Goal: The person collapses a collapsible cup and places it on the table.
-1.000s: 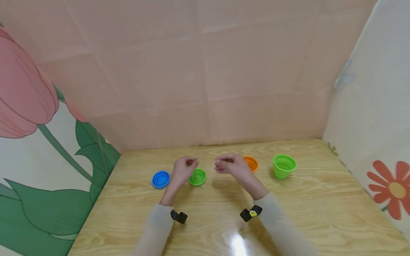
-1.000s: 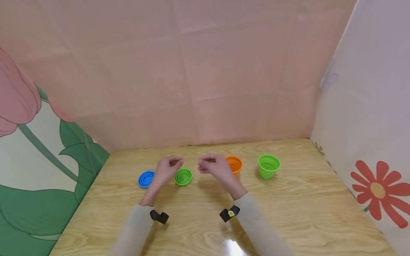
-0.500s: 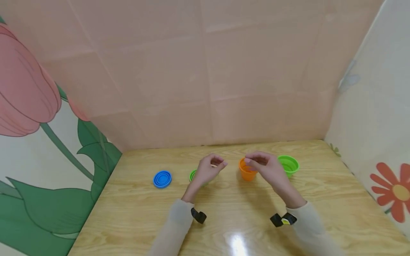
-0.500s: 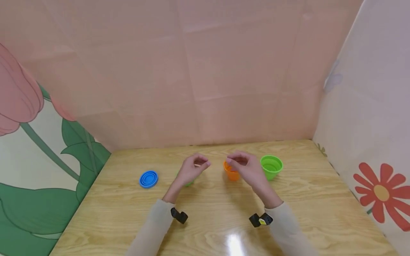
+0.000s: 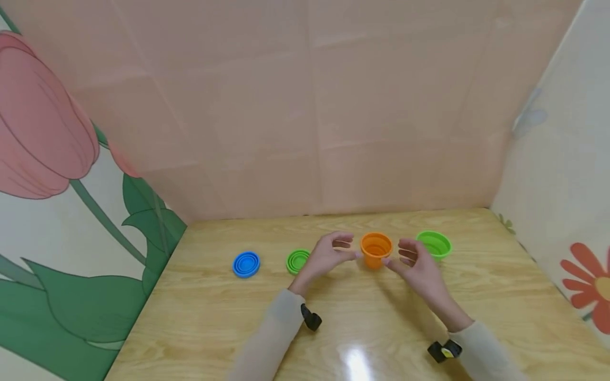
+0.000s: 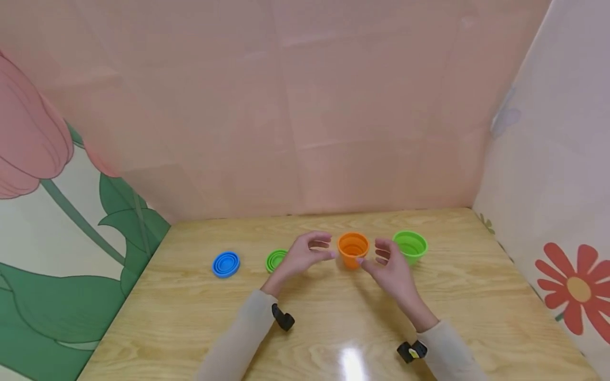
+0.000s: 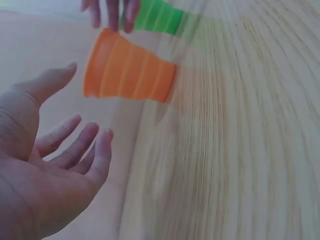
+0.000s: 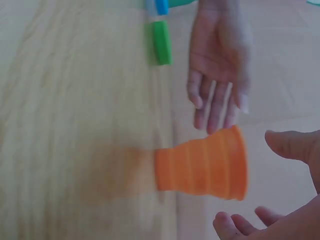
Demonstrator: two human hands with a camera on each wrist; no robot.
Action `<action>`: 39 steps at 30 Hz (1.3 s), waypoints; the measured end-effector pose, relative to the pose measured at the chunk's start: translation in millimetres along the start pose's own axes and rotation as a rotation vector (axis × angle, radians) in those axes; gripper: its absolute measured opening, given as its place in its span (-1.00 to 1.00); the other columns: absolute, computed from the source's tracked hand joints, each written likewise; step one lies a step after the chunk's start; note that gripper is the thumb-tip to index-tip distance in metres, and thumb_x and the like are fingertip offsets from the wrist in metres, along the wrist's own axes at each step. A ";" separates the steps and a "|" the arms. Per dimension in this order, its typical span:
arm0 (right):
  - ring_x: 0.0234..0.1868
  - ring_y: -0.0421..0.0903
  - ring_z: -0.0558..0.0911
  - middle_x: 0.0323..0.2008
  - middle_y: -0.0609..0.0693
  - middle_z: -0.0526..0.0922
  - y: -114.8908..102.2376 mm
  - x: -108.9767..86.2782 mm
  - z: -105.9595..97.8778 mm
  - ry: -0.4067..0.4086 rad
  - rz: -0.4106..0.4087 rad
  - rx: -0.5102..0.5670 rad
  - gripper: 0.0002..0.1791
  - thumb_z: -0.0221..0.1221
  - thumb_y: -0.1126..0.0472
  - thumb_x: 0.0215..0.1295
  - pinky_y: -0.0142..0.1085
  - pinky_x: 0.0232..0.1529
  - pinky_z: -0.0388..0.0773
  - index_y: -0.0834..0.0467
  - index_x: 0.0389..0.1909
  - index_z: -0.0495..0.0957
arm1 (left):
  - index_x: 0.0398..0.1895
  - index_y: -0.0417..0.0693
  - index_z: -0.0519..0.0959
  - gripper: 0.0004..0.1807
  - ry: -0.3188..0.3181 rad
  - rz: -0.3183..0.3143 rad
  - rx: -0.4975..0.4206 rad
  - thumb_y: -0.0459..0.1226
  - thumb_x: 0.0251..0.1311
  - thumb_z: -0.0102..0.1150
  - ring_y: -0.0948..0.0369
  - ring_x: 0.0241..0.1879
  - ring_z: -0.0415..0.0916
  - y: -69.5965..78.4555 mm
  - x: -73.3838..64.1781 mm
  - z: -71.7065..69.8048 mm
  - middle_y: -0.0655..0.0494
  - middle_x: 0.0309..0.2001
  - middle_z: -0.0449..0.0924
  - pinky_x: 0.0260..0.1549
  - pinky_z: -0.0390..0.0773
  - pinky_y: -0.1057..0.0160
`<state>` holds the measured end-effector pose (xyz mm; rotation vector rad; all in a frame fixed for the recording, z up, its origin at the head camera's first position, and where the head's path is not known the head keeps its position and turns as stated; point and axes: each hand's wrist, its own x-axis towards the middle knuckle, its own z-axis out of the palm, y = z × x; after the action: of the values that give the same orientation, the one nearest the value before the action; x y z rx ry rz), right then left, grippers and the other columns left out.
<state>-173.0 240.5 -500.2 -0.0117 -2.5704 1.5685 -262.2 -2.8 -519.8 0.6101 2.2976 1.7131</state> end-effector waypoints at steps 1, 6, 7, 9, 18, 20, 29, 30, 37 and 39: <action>0.42 0.40 0.46 0.43 0.40 0.38 2.4 1.3 1.7 -0.013 -0.004 0.003 -0.10 0.44 0.02 0.33 0.07 0.44 0.54 0.40 0.47 0.22 | 0.34 0.09 0.58 -0.37 -0.018 -0.002 -0.011 -0.06 0.20 0.54 -0.02 0.31 0.58 0.6 1.6 1.2 -0.06 0.38 0.58 0.20 0.72 0.10; 0.42 0.45 0.46 0.43 0.49 0.38 15.1 7.9 8.2 -0.070 -0.037 0.031 -0.10 0.44 0.11 0.34 0.18 0.42 0.49 0.45 0.48 0.19 | 0.44 0.00 0.51 -0.27 -0.098 -0.011 -0.076 -0.13 0.19 0.55 -0.04 0.40 0.52 0.5 7.9 7.7 0.08 0.41 0.56 0.27 0.69 0.14; 0.42 0.45 0.46 0.43 0.50 0.38 17.4 8.9 9.1 -0.078 -0.043 0.037 -0.10 0.44 0.12 0.34 0.17 0.41 0.50 0.45 0.48 0.19 | 0.44 0.00 0.50 -0.26 -0.107 -0.014 -0.091 -0.14 0.20 0.55 -0.01 0.40 0.52 0.0 9.1 9.2 0.11 0.41 0.56 0.27 0.69 0.15; 0.43 0.44 0.46 0.43 0.50 0.38 21.4 11.0 10.2 -0.096 -0.056 0.040 -0.10 0.43 0.12 0.36 0.16 0.40 0.51 0.45 0.50 0.18 | 0.44 0.04 0.51 -0.27 -0.119 -0.021 -0.120 -0.17 0.19 0.56 0.09 0.36 0.56 -1.5 11.7 11.8 0.16 0.40 0.57 0.25 0.70 0.18; 0.41 0.44 0.48 0.42 0.52 0.39 27.5 17.1 13.9 -0.142 -0.080 0.024 -0.13 0.40 0.23 0.36 0.14 0.36 0.56 0.47 0.51 0.17 | 0.43 0.03 0.52 -0.31 -0.138 -0.017 -0.228 -0.33 0.21 0.51 0.01 0.35 0.59 -13.8 19.7 24.5 0.04 0.38 0.60 0.23 0.71 0.23; 0.42 0.45 0.47 0.42 0.53 0.40 28.6 19.4 14.3 -0.139 -0.095 0.031 -0.17 0.39 0.28 0.37 0.10 0.34 0.60 0.48 0.50 0.19 | 0.43 0.02 0.53 -0.32 -0.132 -0.021 -0.247 -0.36 0.22 0.49 0.02 0.34 0.61 -14.0 20.6 25.7 0.01 0.38 0.61 0.23 0.71 0.22; 0.37 0.40 0.54 0.39 0.50 0.45 27.7 24.5 11.2 -0.121 -0.097 0.055 -0.24 0.35 0.32 0.39 -0.38 0.16 0.74 0.45 0.49 0.23 | 0.41 0.06 0.55 -0.33 -0.115 -0.017 -0.249 -0.34 0.21 0.51 0.05 0.30 0.63 -9.4 21.1 25.7 0.03 0.34 0.65 0.21 0.72 0.24; 0.36 0.40 0.54 0.38 0.50 0.46 26.1 23.9 10.9 -0.122 -0.098 0.054 -0.23 0.36 0.31 0.39 -0.36 0.15 0.75 0.45 0.49 0.23 | 0.40 0.08 0.56 -0.33 -0.110 -0.020 -0.245 -0.33 0.20 0.52 0.07 0.28 0.65 -9.3 20.1 24.5 0.06 0.32 0.66 0.21 0.72 0.23; 0.28 0.37 0.62 0.30 0.46 0.56 12.4 17.2 13.0 -0.115 -0.127 0.051 -0.30 0.39 0.32 0.35 -0.33 0.07 0.79 0.42 0.42 0.36 | 0.36 0.15 0.60 -0.36 -0.083 -0.016 -0.203 -0.30 0.18 0.54 0.17 0.22 0.68 -7.8 7.2 14.3 0.17 0.28 0.68 0.21 0.72 0.21; 0.25 0.35 0.64 0.28 0.45 0.59 10.0 15.5 14.4 -0.117 -0.139 0.052 -0.32 0.40 0.33 0.33 -0.36 0.04 0.79 0.41 0.40 0.39 | 0.35 0.14 0.60 -0.37 -0.069 -0.003 -0.194 -0.30 0.18 0.54 0.17 0.20 0.69 -7.7 2.3 12.5 0.15 0.27 0.69 0.20 0.73 0.22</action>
<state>-190.6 233.5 -513.9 0.2657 -2.5514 1.6291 -260.6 7.1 -530.8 0.6153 2.0537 1.8547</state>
